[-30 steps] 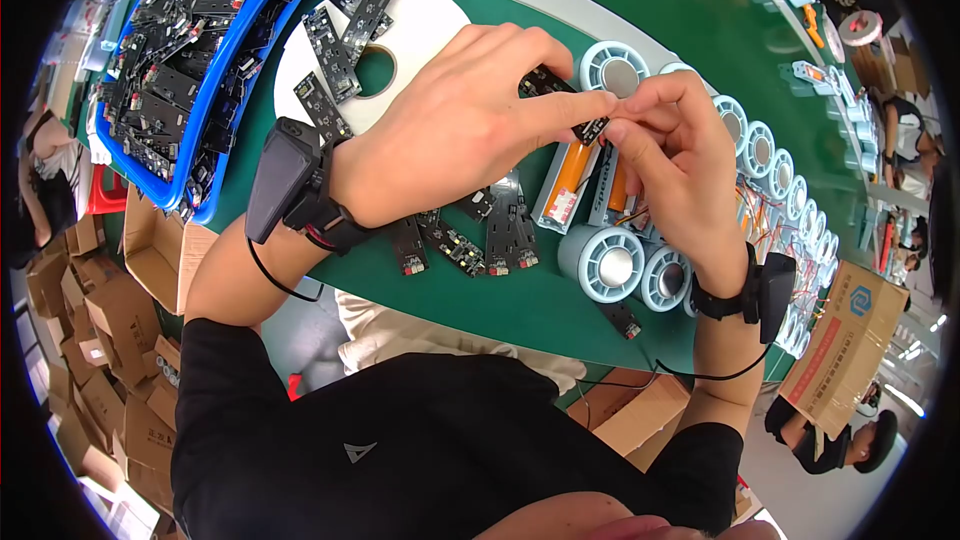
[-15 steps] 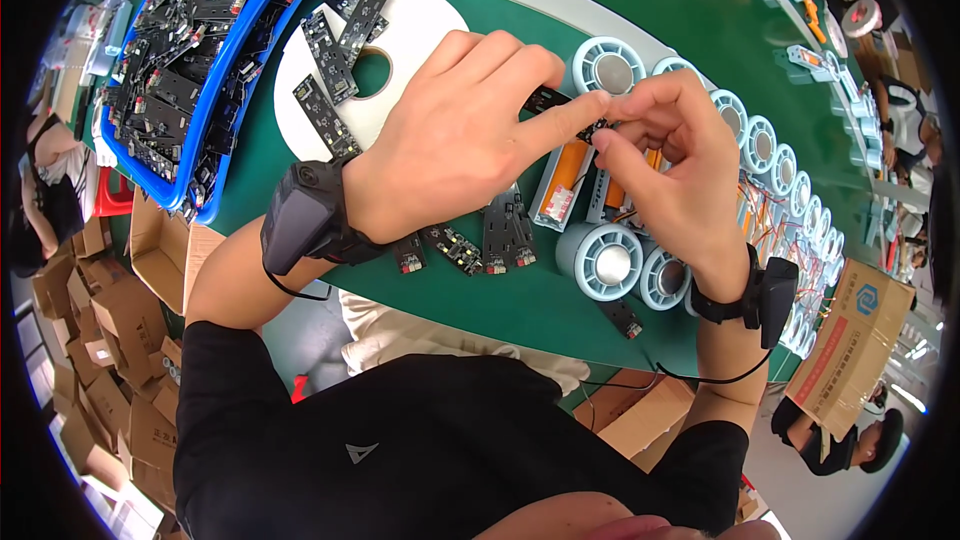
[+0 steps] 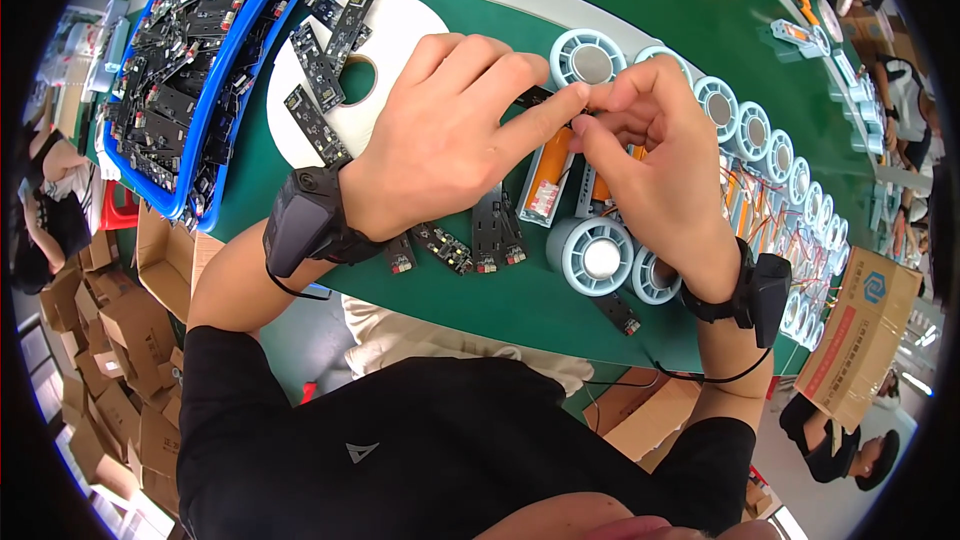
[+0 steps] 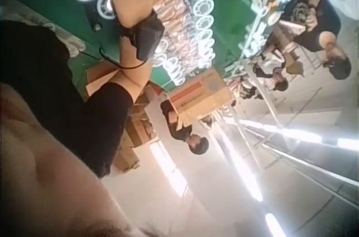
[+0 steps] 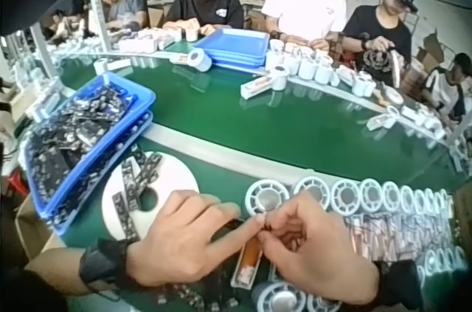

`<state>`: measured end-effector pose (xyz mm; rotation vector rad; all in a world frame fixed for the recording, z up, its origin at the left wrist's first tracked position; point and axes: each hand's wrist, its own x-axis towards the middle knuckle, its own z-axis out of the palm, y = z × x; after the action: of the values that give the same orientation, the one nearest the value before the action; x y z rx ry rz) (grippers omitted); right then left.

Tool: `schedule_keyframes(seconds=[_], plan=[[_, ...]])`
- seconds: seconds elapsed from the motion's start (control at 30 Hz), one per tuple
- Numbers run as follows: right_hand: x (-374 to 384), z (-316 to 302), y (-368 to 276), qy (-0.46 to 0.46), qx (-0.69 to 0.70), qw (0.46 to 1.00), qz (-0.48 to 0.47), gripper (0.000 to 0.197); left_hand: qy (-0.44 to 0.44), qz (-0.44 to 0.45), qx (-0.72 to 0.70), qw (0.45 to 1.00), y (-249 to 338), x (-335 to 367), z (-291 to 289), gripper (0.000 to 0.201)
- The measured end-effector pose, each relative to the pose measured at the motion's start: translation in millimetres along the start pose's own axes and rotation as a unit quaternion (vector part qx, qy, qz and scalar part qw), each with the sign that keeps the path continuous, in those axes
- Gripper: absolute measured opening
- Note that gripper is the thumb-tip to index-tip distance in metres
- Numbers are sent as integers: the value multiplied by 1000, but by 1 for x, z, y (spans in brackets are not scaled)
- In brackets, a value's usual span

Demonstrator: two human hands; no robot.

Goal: The person applies tape to a fan assembly, moves a tray of circuit boards, and connects a wire from the fan to a circuit board. After repeating the connection with another unit, the person moves the tray back.

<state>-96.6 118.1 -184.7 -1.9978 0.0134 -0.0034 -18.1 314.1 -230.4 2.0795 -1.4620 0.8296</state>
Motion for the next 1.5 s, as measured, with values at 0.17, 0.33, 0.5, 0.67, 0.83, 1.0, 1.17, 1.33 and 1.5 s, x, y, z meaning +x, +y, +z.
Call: schedule_keyframes(seconds=[0.17, 0.33, 0.5, 0.67, 0.83, 1.0, 1.17, 1.33, 1.5], plan=[[-2, 3, 3, 11, -46, 998, -35, 25, -8, -13, -12, 1000, 6, 2, -3, 50], [-3, 3, 3, 20, -57, 997, -48, 27, -3, -19, -52, 998, 6, 3, -2, 55], [-3, 1, 6, 14, -47, 996, -69, 29, 0, -10, -54, 998, 7, 3, -1, 56], [-3, 2, 8, 17, -65, 994, -83, 30, 15, 3, -41, 999, 7, 2, 3, 53], [-5, 3, 7, 29, -35, 995, -85, 31, 9, 23, -6, 1000, 6, 4, -3, 50], [-4, 5, 11, 59, -25, 996, -59, 25, -14, -33, -2, 999, 14, 7, -8, 51], [-5, -12, -9, 65, -157, 985, -44, 21, -58, -208, -226, 950, 21, 1, -13, 31], [4, -15, -12, -38, -151, 986, 53, 21, -114, -343, -429, 828, 16, -2, -13, 27], [4, -10, -6, -2, -154, 988, 14, 20, -150, -449, -579, 664, 11, 4, -7, 31]])
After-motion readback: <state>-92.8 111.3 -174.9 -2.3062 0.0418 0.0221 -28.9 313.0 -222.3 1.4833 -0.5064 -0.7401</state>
